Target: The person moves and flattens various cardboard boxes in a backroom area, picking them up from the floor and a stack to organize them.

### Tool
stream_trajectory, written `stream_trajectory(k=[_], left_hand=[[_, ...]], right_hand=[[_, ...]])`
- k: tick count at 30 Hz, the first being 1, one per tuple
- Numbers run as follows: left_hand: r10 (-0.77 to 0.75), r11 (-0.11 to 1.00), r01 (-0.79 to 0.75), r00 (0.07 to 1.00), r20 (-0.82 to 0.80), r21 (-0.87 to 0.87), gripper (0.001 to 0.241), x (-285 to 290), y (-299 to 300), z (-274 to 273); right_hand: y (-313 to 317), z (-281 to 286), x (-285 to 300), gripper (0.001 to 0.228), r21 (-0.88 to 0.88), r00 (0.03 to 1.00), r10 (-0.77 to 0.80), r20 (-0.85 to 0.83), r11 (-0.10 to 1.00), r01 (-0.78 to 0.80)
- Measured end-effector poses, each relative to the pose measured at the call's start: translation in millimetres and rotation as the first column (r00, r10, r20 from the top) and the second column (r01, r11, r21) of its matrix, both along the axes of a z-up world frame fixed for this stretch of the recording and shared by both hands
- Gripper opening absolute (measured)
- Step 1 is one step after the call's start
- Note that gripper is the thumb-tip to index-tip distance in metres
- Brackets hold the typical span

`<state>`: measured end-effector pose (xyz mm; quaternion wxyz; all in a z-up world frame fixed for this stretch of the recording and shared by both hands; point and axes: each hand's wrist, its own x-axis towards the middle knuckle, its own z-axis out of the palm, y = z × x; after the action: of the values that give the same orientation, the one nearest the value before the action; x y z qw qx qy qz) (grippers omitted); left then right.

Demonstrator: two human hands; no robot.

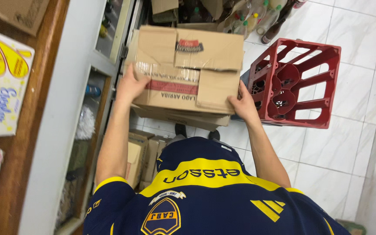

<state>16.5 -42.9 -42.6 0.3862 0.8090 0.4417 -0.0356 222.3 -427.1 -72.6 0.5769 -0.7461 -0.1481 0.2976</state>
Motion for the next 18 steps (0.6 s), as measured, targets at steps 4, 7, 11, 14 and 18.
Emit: stream_trajectory(k=[4,7,11,14,18], left_hand=[[-0.136,0.972,0.147,0.988,-0.07,0.182,0.094,22,-11,29],[-0.216,0.914,0.228,0.974,-0.074,0.335,0.099,53,-19,37],[-0.262,0.853,0.336,0.937,-0.229,0.4,0.121,93,-16,8],[-0.248,0.855,0.366,0.91,-0.331,0.367,0.124,103,-17,-5],[-0.252,0.854,0.362,0.917,-0.311,0.374,0.126,107,-13,-22]], right_hand=[[24,14,-31,0.107,-0.475,0.992,0.028,0.126,0.879,0.035],[55,28,-57,0.118,-0.468,0.96,-0.012,0.28,0.871,0.148],[103,42,-84,0.146,-0.569,0.902,0.057,0.427,0.793,0.219],[113,15,-84,0.138,-0.662,0.905,0.104,0.412,0.717,0.218],[111,0,-80,0.13,-0.717,0.904,0.146,0.401,0.664,0.211]])
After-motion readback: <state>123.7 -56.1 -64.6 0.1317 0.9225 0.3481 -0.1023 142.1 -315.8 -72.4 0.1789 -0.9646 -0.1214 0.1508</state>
